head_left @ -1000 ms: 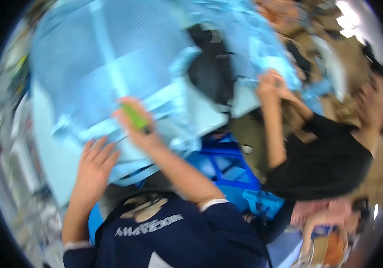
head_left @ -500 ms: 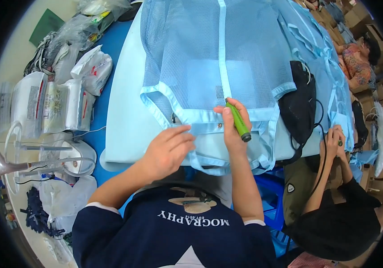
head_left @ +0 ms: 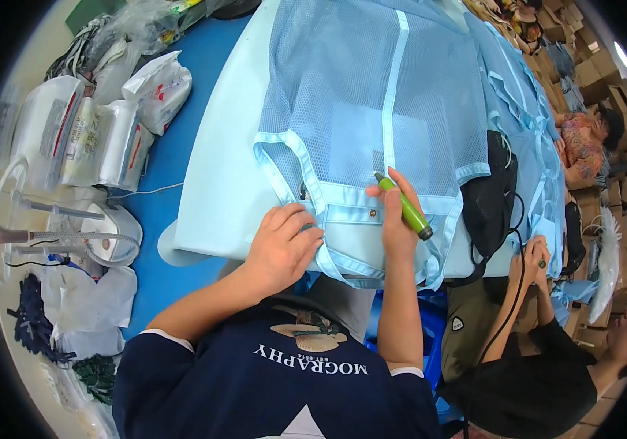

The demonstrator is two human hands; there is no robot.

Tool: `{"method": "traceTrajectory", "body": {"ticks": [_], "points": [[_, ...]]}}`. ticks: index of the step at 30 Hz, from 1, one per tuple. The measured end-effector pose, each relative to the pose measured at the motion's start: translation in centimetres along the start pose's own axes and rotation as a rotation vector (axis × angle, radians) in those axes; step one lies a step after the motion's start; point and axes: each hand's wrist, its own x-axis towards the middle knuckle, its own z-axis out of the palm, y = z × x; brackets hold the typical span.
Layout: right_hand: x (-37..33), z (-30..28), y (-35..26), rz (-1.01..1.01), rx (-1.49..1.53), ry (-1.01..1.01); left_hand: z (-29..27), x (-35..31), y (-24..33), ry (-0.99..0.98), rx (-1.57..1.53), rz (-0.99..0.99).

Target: Assembling light blue mesh bags using a handheld heat-sealing or ultrasonic welding tool.

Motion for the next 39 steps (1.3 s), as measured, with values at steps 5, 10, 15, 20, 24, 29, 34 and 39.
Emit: {"method": "traceTrajectory", "body": {"ticks": [5, 10, 15, 20, 24, 29, 34, 39], "points": [[-1.8, 0.5, -0.8, -0.241, 0.011, -0.12, 0.1, 0.9, -0.2, 0.07, -0.001, -0.018], [-1.8, 2.0, -0.1, -0.129, 0.052, -0.156, 0.1, 0.5, 0.0, -0.054, 0.179, -0.006], [-1.6, 1.7, 0.3, -0.015, 0.183, -0.141, -0.8, 1.6, -0.1, -0.135, 0.145, -0.039], [-2.0, 1.2, -0.1, 0.088, 0.058, -0.203, -0.7, 1.9, -0.6, -0.132, 0.152, -0.027], [-1.7, 1.1, 0.5, -0.025, -0.003, -0.253, -0.4, 1.9, -0.6, -0.118, 0.14, -0.049], [-1.5, 1.7, 0.4, -0.146, -0.109, -0.228, 0.1, 1.4, -0.4, -0.105, 0.155, -0.069], [-1.5, 2.0, 0.4, -0.141, -0.126, -0.231, -0.1, 1.1, -0.6, -0.125, 0.161, -0.045], [-1.4, 2.2, 0.4, -0.17, -0.191, -0.249, -0.2, 1.1, -0.6, -0.121, 0.155, -0.055]]}}
